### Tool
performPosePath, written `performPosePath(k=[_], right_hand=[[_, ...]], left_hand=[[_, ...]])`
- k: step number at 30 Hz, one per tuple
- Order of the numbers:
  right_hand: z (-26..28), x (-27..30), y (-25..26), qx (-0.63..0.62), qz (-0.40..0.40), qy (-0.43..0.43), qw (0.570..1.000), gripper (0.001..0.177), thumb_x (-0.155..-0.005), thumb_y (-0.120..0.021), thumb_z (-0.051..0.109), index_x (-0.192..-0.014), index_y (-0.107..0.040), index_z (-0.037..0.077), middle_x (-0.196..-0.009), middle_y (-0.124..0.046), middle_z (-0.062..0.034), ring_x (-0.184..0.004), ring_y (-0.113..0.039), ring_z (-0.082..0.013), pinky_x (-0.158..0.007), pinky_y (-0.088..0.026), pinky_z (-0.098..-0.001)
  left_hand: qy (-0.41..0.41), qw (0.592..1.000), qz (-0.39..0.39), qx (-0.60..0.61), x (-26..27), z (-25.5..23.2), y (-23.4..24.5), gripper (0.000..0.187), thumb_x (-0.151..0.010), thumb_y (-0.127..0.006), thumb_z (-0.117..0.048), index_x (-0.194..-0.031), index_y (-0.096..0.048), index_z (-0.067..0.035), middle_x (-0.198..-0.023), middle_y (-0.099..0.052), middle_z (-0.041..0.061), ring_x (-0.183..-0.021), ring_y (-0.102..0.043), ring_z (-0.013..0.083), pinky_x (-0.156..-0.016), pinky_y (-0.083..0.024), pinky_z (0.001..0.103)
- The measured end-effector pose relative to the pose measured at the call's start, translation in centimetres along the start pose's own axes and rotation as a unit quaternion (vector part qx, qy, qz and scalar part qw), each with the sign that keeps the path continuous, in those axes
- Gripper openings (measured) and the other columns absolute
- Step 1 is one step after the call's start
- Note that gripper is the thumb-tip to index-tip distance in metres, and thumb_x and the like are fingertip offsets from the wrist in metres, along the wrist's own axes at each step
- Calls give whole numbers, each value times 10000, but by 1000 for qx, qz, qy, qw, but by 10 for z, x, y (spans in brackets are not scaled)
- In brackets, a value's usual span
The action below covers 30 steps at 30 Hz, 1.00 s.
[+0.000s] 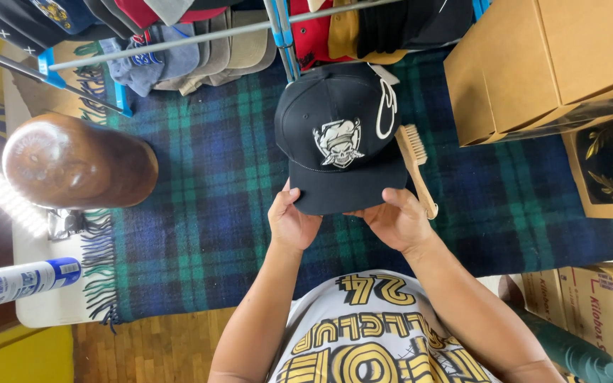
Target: The person cleans hats with a brush and places them into cardboard display boxes.
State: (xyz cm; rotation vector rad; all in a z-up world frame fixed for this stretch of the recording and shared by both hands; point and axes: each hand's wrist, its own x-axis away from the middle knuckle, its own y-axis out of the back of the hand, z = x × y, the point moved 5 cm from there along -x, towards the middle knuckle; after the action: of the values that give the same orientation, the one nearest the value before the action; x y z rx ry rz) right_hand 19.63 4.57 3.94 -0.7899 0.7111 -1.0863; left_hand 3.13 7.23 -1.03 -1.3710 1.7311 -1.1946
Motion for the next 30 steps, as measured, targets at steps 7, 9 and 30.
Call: performPosePath(k=[7, 9, 30], right_hand=[[-15, 8, 22, -1, -37, -15, 999, 416, -938, -585, 274, -1321, -658, 131, -1268, -728, -161, -1127, -689, -347, -983, -500, -584], [-17, 10, 32, 11, -44, -18, 999, 433, -959, -548, 306, -1342, -644, 128, -1294, -718, -164, -1153, -681, -353, -996, -491, -571], [-21, 11, 10, 192, -150, -16, 970, 288, -841, -728, -10, -1125, -715, 37, -1102, -752, -123, -1015, -730, -315, -871, -600, -526]], left_hand=[[9, 1000, -14, 23, 0, 6, 24, 494, -907, -495, -217, -1370, -636, -116, -1190, -746, 210, -986, -754, 350, -898, -582, 431], [11, 999, -26, 44, 2, 5, 22, 447, -954, -512, -291, -1344, -665, -137, -1258, -730, 165, -1081, -733, 320, -964, -569, 415], [73, 979, -168, 92, 1, 5, -2, 419, -991, -565, -388, -1154, -734, -41, -1139, -764, 189, -986, -767, 295, -863, -626, 378]])
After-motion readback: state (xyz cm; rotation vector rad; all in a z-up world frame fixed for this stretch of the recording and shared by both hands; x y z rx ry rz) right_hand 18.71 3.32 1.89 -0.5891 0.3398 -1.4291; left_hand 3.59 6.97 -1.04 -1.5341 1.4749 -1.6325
